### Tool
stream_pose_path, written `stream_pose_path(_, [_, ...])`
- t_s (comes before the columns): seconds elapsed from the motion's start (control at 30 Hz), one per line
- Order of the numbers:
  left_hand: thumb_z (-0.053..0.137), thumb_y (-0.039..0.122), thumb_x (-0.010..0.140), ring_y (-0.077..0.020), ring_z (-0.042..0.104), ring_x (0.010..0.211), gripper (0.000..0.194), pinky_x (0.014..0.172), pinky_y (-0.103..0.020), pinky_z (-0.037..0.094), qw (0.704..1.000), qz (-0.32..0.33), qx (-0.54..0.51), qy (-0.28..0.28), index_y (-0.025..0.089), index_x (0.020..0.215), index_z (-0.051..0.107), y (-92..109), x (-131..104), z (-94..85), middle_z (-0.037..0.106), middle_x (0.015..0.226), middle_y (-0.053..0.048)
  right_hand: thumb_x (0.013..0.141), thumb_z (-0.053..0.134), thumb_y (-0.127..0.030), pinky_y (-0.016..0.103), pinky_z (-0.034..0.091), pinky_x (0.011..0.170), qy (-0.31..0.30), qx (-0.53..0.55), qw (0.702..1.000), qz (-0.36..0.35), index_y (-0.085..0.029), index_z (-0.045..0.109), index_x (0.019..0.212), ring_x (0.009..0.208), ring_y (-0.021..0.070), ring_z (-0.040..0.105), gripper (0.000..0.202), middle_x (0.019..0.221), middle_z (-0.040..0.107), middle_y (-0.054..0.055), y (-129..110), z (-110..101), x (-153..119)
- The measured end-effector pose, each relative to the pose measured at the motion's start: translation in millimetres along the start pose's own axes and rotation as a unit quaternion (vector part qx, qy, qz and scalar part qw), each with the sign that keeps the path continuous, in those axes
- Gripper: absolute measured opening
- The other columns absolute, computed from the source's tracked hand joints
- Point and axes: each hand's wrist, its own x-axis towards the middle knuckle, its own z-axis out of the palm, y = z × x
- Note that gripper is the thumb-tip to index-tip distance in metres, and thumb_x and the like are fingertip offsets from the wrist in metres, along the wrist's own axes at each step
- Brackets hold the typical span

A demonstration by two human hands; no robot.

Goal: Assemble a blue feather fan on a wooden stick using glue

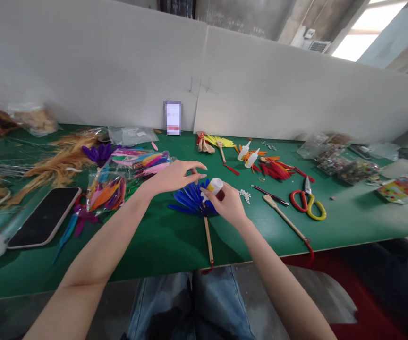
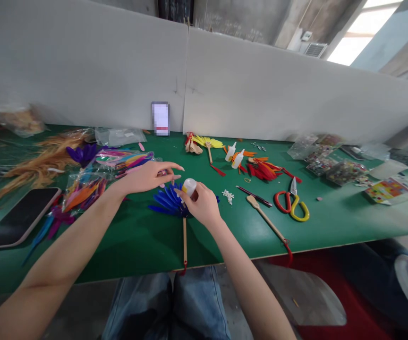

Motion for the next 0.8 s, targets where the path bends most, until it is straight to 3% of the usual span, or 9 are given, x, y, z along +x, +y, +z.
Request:
stream_pose_path(0.17, [0.043, 0.032, 0.091, -0.0100, 0.060, 0.053, 0.033, 0.050, -0.021, 0.042, 0.999, -0.015, -0.035, 0.022, 0.023, 0.117, 0.058, 1, -1, -2.8, 0.070, 0.088, -0.001, 0.083, 0.056, -0.050, 0.024, 0.032, 0.048, 0.034, 0.019, 0.999, -0.008, -0.019, 0.051, 0.067, 0.050, 0.0107, 0.045, 0.035, 0.059, 0.048, -0.002, -5, -8, 5])
stream_pose_path(0.33, [0.043, 0.037, 0.091, -0.0116, 0.061, 0.052, 0.032, 0.050, -0.021, 0.046, 0.997, -0.018, -0.059, 0.046, 0.022, 0.113, 0.060, 1, -4, -5.4, 0.070, 0.080, -0.001, 0.080, 0.059, -0.052, 0.023, 0.034, 0.047, 0.083, 0.048, 0.995, -0.015, -0.019, 0.053, 0.067, 0.048, 0.0100, 0.043, 0.036, 0.058, 0.048, -0.002, -10, -15, 9])
stream_pose_path(0.53, [0.045, 0.035, 0.090, -0.0128, 0.064, 0.058, 0.031, 0.051, -0.020, 0.047, 0.996, -0.012, -0.066, 0.056, 0.022, 0.114, 0.061, 3, -6, -7.9, 0.071, 0.080, -0.001, 0.080, 0.060, -0.049, 0.023, 0.031, 0.046, 0.013, 0.032, 0.999, 0.005, -0.019, 0.053, 0.064, 0.047, 0.0102, 0.044, 0.034, 0.056, 0.048, -0.003, -4, -9, 2])
stream_pose_path(0.8, [0.044, 0.033, 0.089, -0.0098, 0.060, 0.050, 0.030, 0.053, -0.021, 0.046, 0.998, -0.005, -0.053, 0.040, 0.022, 0.112, 0.060, 0, -5, -4.5, 0.071, 0.087, -0.001, 0.079, 0.060, -0.048, 0.023, 0.030, 0.046, 0.006, 0.018, 1.000, 0.005, -0.020, 0.049, 0.062, 0.047, 0.0097, 0.044, 0.035, 0.056, 0.046, -0.003, -1, -2, -3])
